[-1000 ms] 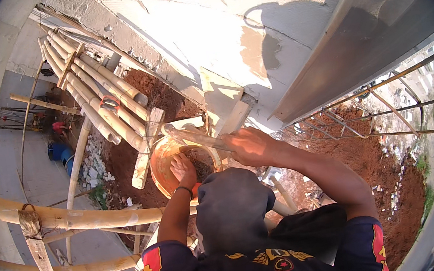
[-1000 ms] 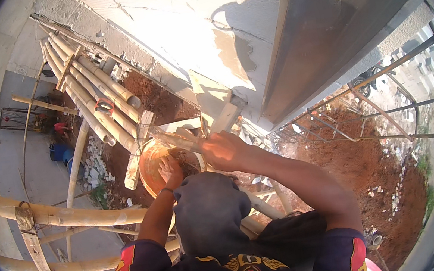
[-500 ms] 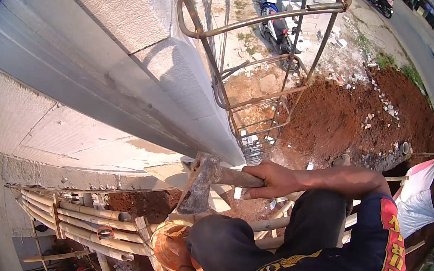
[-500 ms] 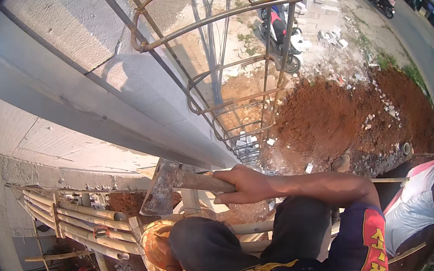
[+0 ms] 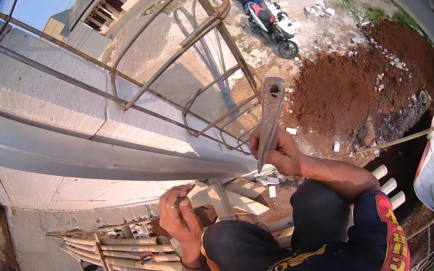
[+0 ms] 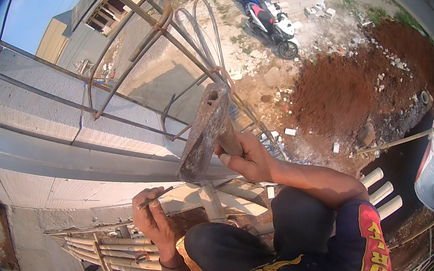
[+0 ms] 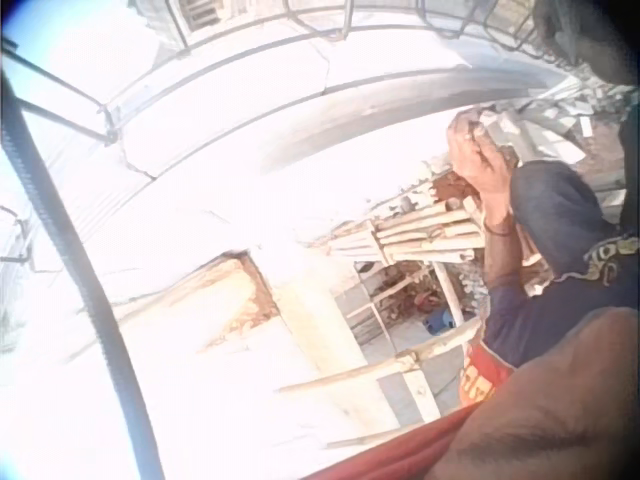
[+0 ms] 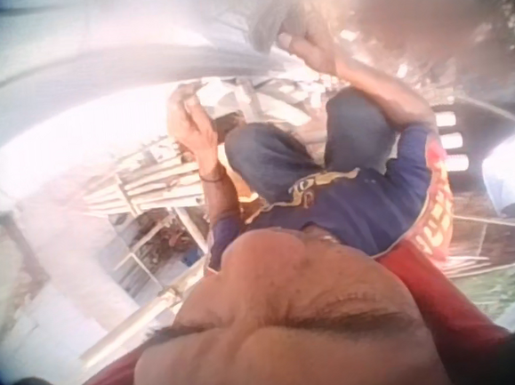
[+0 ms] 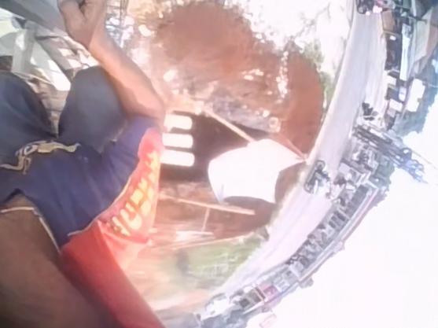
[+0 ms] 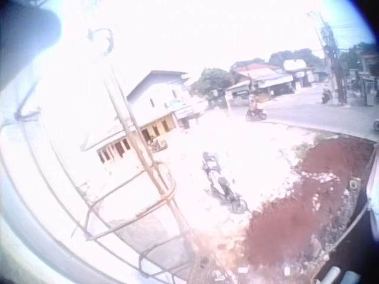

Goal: The person assembles a rebar cage on a construction site. They tie rebar segments together using wire and a hammer, then adjust the cage structure.

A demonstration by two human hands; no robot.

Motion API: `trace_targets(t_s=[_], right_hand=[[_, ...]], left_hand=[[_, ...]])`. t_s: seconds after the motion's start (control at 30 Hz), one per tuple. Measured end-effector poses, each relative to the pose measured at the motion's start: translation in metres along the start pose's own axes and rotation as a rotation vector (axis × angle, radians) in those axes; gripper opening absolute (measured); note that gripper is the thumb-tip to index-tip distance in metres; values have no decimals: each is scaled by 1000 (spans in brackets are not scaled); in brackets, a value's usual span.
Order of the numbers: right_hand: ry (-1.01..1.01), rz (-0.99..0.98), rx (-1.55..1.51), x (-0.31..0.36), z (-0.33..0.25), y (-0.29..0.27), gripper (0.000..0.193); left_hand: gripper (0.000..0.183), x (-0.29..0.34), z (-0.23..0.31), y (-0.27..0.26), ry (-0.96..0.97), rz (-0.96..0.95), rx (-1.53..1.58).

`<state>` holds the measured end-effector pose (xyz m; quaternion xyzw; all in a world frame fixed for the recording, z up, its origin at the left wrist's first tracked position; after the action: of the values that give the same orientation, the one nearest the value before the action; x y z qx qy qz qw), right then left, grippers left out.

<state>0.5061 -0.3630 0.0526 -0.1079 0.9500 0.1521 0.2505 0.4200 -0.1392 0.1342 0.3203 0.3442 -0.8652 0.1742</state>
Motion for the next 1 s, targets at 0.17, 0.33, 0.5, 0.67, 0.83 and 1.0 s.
trace_targets(t_s=[0.17,0.33,0.5,0.67,0.83,1.0], right_hand=[[138,53,-84,7,-1,-12,20],[79,41,-98,5,-7,-9,12],[90,-7,10,4,-2,-6,38],[26,70,-45,4,-9,-16,41],[2,226,19,5,-11,-39,44],[-22,270,99,4,-26,-51,48]], left_hand=[[6,-85,64,61,336,-108,-114],[9,-122,68,108,440,-399,-419],[7,-129,58,127,445,-541,-453],[6,-130,49,141,514,-558,-536],[6,-133,25,143,256,-574,-622],[10,-129,24,148,251,-515,-610]])
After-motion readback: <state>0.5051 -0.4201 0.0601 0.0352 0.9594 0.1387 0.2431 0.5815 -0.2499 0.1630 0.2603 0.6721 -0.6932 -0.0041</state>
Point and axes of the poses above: each hand's wrist, its own x-axis away from the middle knuckle, its own y-axis out of the palm, z = x × y, the point moved 9 cm from there along -x, towards the middle knuckle, and after that the axes turned 4 degrees about z, right-handed, at the moved point
